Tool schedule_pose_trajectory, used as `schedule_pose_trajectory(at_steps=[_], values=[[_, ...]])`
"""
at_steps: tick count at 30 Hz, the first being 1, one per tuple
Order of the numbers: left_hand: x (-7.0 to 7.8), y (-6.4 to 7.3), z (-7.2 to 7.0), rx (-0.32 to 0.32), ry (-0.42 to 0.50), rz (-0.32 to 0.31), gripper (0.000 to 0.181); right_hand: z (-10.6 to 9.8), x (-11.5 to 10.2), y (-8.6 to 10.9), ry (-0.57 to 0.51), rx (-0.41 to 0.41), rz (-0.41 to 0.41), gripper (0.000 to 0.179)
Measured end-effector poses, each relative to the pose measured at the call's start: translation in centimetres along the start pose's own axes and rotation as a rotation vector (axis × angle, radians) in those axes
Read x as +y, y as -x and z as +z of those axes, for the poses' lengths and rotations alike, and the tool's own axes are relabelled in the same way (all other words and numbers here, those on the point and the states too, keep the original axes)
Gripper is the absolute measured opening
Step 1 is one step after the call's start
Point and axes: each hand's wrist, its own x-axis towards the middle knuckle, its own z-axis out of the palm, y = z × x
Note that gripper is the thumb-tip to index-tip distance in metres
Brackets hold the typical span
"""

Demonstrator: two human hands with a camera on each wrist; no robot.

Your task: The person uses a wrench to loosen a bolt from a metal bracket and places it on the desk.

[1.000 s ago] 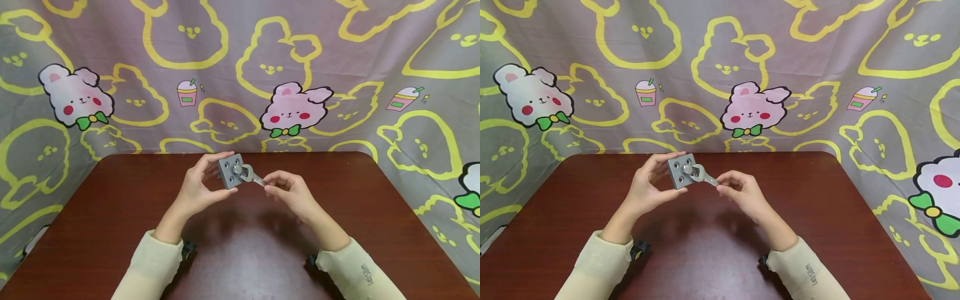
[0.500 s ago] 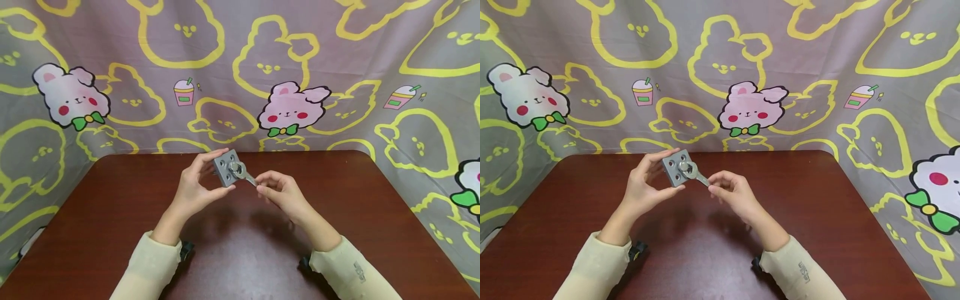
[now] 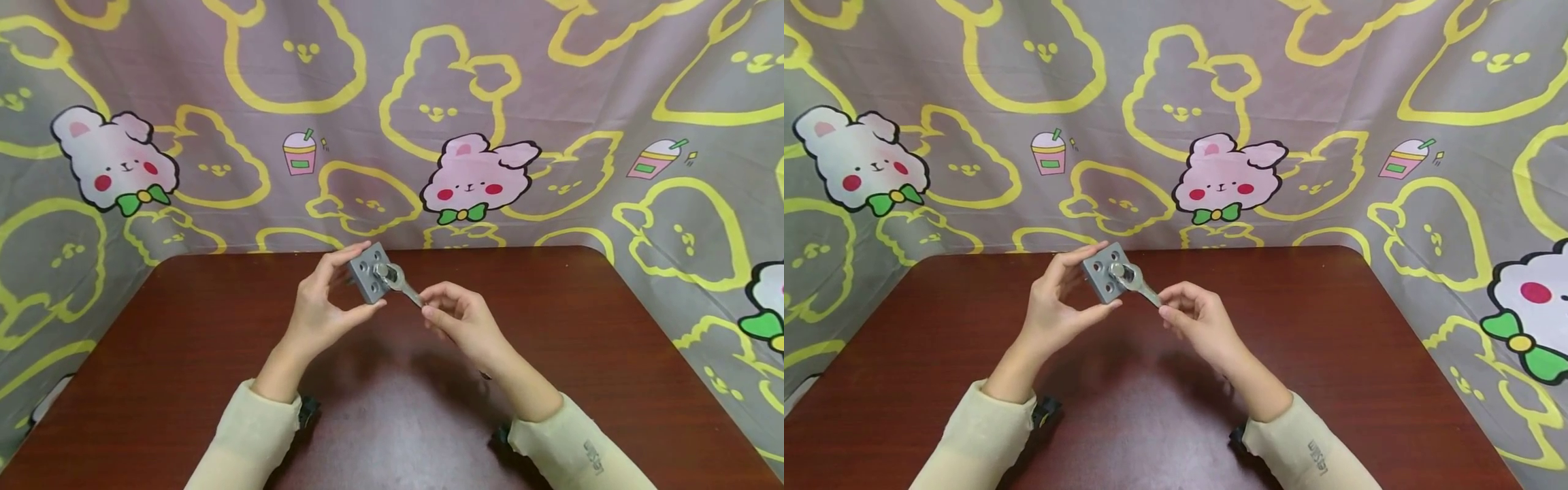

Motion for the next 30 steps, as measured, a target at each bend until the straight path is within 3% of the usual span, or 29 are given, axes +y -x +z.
schedule_pose_trajectory(at_steps=[5, 18, 30], values=[[-0.1, -0.2, 0.2, 0.04, -0.035, 0.028, 0.077, 0.6, -0.1, -0.1, -0.077, 0.012, -0.001, 0.019], [-0.3, -0.1, 0.5, 0.063, -0.059, 0.043, 0.075, 1.8, -1.0, -0.3, -0.093, 0.05, 0.024, 0.018], [0.4, -0.3, -0.2, -0.016, -0.037, 0.027, 0.079, 1.4, -0.5, -0.7, -0.109, 0.006, -0.011, 0.019]])
